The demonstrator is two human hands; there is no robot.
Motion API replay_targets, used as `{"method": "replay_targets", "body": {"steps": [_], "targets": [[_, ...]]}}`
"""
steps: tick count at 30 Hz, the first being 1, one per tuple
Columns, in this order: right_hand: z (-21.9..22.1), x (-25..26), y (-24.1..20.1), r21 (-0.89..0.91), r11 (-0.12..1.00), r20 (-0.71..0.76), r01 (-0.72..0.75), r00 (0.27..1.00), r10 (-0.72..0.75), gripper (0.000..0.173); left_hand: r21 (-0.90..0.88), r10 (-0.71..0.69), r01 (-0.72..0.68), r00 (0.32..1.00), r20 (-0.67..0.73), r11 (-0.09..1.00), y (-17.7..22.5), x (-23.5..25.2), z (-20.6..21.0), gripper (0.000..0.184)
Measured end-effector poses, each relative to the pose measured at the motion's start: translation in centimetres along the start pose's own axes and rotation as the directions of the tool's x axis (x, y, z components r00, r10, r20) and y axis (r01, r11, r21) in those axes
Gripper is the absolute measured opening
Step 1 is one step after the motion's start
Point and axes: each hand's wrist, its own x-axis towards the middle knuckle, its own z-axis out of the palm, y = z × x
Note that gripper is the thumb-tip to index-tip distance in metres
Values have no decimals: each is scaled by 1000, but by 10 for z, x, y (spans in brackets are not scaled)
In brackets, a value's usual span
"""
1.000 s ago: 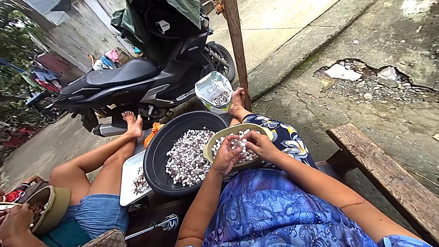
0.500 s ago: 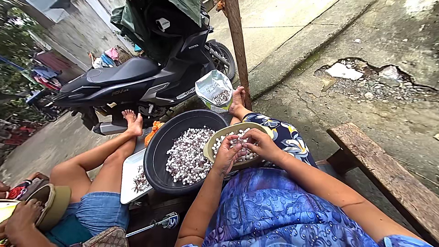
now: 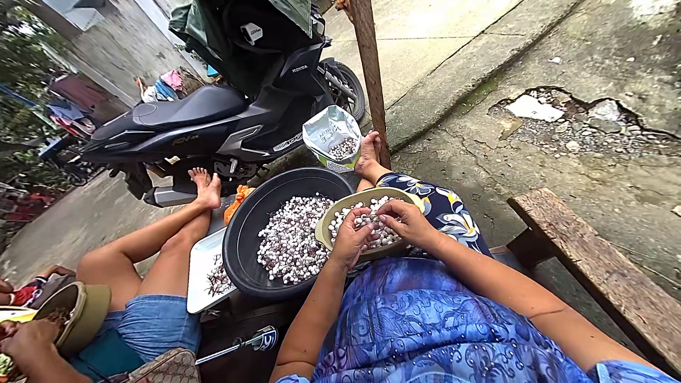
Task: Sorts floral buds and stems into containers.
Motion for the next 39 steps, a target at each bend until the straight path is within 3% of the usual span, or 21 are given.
{"method": "replay_targets", "body": {"steps": [7,12,18,24,31,36,39], "targets": [[-1,2,3,40,999,-179,9,984,-2,21,-44,23,-27,994,-107,999,5,0,-3,18],[-2,3,3,68,998,-239,6,971,10,18,-37,15,-19,994,-106,999,8,0,-7,22],[2,3,9,-38,998,-222,59,973,-66,17,2,26,-26,993,-112,1000,8,-2,-3,30],[-3,3,7,-193,972,-24,-132,991,130,23,-65,87,-99,982,-166,993,6,2,-3,42],[4,0,5,-130,982,97,138,987,-126,29,-68,15,-15,1000,-9,998,4,-4,8,45],[3,-1,7,-190,973,78,130,990,-117,18,-21,15,-15,1000,14,1000,3,-5,12,44],[2,-2,7,-189,973,61,129,991,-119,19,-67,28,-28,1000,-2,997,5,-6,12,34]]}}
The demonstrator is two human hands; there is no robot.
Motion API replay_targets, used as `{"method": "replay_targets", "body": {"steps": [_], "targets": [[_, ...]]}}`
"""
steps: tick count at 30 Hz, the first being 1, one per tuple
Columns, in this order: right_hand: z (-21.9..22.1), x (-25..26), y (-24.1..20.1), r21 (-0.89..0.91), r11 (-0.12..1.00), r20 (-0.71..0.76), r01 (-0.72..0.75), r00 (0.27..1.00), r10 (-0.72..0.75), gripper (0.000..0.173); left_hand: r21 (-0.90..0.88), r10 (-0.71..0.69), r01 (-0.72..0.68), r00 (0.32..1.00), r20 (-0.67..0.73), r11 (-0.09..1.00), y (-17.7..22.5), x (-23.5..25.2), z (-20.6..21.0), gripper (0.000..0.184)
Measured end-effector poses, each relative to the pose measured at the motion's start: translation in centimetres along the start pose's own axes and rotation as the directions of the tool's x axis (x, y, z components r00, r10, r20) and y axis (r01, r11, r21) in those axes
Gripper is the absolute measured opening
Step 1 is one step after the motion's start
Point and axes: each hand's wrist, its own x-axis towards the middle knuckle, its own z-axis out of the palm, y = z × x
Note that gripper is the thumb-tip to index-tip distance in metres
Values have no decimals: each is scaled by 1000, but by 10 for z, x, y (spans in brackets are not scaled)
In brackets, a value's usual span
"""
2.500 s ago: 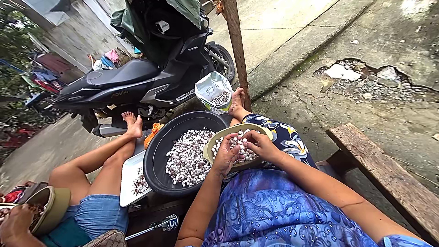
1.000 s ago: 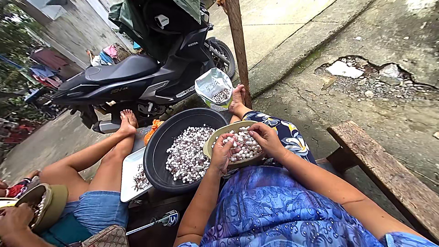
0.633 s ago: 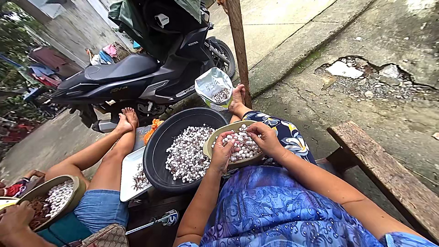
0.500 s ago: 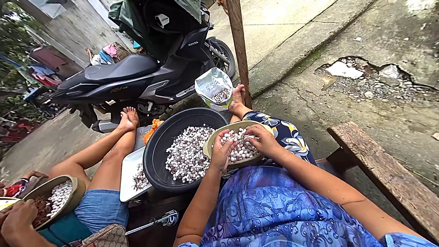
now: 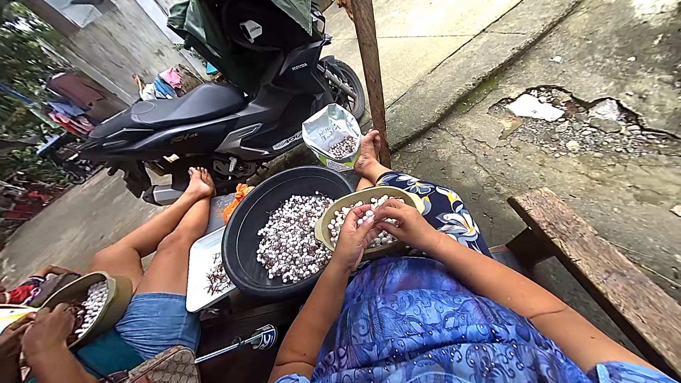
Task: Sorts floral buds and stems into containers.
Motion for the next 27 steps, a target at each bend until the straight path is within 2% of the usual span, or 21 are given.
{"method": "replay_targets", "body": {"steps": [2,6,10,14,19,27], "targets": [[0,0,0,12,1000,-6,3,1000,-3,19,-34,15,-16,1000,-24,999,0,1,-2,28],[0,0,1,43,998,-56,51,997,-48,19,-28,30,-32,996,-78,999,0,2,-6,28],[1,0,3,71,991,-171,116,980,-103,18,25,82,-80,989,-127,997,-2,3,-10,29],[1,1,5,25,998,-286,60,957,-50,15,81,133,-120,976,-175,989,-1,3,-14,26],[-1,0,5,-53,991,-149,-127,982,118,20,141,119,-97,980,-158,985,0,3,-16,27],[3,0,3,57,998,-31,11,999,-10,26,143,11,-11,1000,3,990,-2,1,-11,45]]}}
